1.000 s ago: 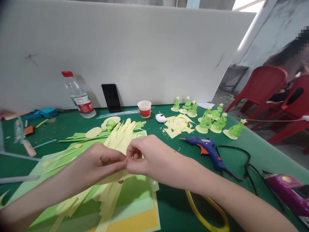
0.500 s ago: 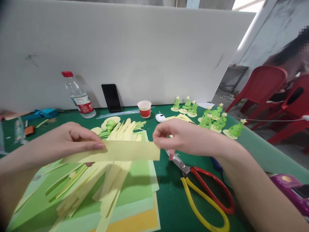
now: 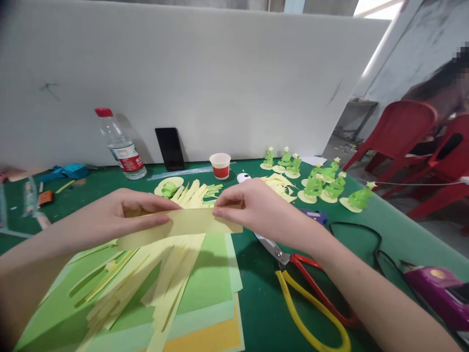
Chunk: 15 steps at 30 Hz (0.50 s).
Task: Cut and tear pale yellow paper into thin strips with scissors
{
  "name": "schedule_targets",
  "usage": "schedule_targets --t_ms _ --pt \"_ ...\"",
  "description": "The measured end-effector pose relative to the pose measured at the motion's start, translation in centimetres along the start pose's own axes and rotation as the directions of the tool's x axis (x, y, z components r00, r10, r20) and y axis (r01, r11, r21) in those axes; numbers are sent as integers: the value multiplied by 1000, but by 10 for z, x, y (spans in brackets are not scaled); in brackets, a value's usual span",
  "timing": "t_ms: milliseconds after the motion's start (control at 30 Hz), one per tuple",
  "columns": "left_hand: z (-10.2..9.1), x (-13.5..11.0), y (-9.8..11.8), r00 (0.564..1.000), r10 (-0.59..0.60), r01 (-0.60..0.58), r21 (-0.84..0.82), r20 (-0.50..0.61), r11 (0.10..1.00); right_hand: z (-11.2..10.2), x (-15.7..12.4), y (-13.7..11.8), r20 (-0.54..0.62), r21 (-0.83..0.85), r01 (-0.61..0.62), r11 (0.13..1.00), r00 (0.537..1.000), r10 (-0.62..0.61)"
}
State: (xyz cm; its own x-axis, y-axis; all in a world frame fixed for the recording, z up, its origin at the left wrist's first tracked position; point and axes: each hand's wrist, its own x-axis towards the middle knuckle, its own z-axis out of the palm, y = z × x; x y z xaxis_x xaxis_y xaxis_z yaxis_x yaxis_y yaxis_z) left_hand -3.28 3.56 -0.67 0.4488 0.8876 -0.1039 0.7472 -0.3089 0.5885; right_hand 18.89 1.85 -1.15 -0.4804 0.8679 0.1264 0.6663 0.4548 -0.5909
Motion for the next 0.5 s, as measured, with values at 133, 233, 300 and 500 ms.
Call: schedule_targets --t_ms 133,233,300,500 --pt "12 0 10 999 27 -27 -41 20 999 10 -3 -4 1 -46 28 999 1000 -28" --pt "17 1 13 999 16 -15 -38 28 999 12 -6 -6 -23 -97 53 994 998 -56" --pt "16 3 11 1000 -5 5 -22 5 1000 8 -8 -7 -37 -119 54 991 998 -59" --pt "7 9 -1 996 -82 83 24 -21 996 -17 -17 0 -63 -144 -26 989 998 17"
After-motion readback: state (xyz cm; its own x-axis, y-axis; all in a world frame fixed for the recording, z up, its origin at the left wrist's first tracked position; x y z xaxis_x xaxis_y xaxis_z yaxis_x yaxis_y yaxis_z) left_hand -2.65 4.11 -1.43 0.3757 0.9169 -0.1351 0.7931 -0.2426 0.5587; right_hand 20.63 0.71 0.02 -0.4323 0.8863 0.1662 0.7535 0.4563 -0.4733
